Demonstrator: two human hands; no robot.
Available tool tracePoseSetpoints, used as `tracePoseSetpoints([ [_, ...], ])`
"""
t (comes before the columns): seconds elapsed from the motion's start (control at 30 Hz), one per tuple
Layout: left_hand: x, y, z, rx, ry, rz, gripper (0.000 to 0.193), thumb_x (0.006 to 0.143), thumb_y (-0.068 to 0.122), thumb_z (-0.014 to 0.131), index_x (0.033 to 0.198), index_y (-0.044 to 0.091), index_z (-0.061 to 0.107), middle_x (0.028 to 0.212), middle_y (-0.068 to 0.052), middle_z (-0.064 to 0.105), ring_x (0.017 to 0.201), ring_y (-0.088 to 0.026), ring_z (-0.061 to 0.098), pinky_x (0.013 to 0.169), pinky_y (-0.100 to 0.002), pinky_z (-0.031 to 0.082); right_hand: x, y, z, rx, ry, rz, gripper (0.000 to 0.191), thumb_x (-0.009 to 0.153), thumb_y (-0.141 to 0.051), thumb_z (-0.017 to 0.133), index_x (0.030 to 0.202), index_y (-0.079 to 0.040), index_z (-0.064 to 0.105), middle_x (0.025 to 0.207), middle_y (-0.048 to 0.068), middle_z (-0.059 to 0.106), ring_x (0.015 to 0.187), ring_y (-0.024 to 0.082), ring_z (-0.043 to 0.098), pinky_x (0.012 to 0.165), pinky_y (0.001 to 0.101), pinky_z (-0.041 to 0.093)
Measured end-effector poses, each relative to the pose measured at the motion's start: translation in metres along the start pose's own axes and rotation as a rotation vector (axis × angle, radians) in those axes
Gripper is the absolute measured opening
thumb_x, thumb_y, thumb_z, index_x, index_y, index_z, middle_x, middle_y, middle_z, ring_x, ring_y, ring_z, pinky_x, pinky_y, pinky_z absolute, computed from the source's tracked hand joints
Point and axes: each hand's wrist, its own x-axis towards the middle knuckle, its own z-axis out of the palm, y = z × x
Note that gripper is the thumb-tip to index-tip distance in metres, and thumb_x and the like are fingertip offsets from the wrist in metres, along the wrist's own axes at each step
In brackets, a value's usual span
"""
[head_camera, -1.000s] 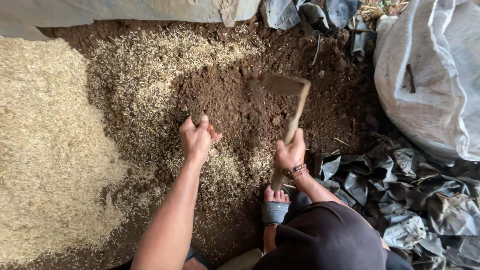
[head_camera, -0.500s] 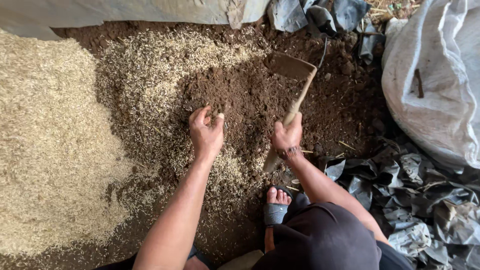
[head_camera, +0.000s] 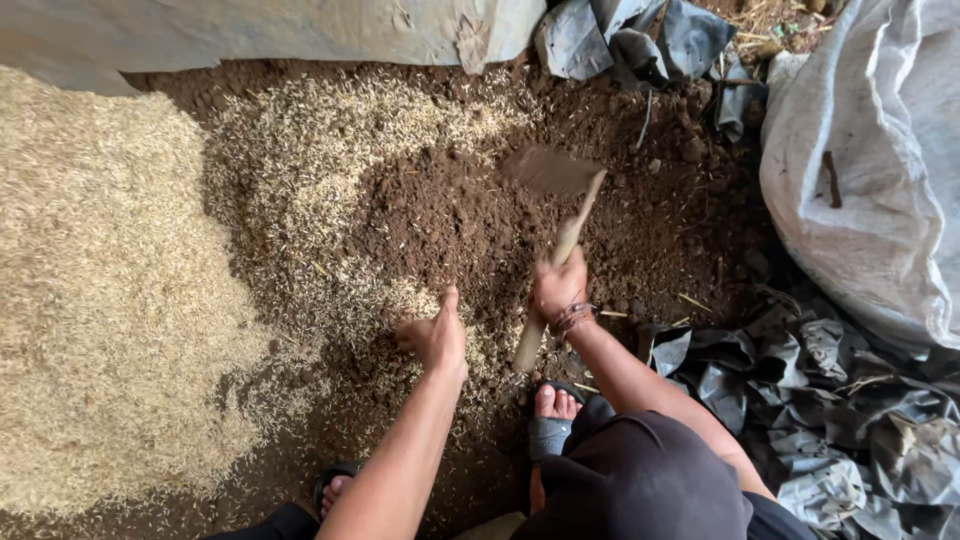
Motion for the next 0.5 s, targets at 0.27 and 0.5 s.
tracePoseSetpoints([
  [0.27,0.018,0.051,-0.012,-0.537,-0.299,-0.44,0.085,0.077,0.05,0.083,0.141,0.003,0.052,0.148,-0.024,0.049,0.131,-0.04,0.059,0.097,-0.043,0.06,-0.043,0.027,0.031,0.222,-0.204,0.166,0.023,0.084,0.004,0.061,0.103,0.0,0.05,0.066,0.006,0.061,0.048,0.018,0.059,0.04,0.0327,0.052],
  [0.5,0.033,0.051,-0.028,-0.875,-0.491,-0.296,0.058,0.088,0.04,0.068,0.139,0.015,0.055,0.157,-0.012,0.031,0.138,-0.035,0.044,0.085,-0.039,0.065,-0.086,-0.062,0.009,-0.099,-0.381,-0.102,0.034,0.082,0.004,0.06,0.112,-0.009,0.047,0.071,0.004,0.059,0.051,0.017,0.059,0.041,0.0326,0.055],
])
